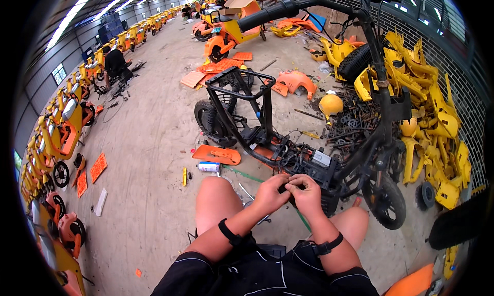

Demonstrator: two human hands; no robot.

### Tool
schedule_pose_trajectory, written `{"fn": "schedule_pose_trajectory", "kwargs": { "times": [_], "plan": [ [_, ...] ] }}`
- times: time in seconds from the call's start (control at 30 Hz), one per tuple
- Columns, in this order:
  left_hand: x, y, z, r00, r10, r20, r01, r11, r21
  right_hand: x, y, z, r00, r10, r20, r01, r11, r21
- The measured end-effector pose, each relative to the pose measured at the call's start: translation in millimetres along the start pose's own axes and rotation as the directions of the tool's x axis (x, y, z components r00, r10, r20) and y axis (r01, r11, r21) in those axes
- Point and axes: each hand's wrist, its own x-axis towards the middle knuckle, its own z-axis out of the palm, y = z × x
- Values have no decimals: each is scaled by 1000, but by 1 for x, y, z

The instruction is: The person connects wires to a motorcycle engine and frame by hand and secures components using a power drill.

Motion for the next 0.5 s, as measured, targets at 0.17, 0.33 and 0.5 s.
{"fn": "schedule_pose_trajectory", "kwargs": {
  "times": [0.17,0.33,0.5],
  "plan": [
    [0,0,-1,1000,15,22,-14,1000,-18,0,-2,-4,999,-50,20,52,995,-88],
    [3,9,0,999,31,11,-31,1000,5,-5,-9,-3,982,-179,-57,164,965,-205],
    [6,14,-3,1000,-13,-8,13,1000,5,-2,-26,-11,969,-149,-195,155,988,16]
  ]
}}
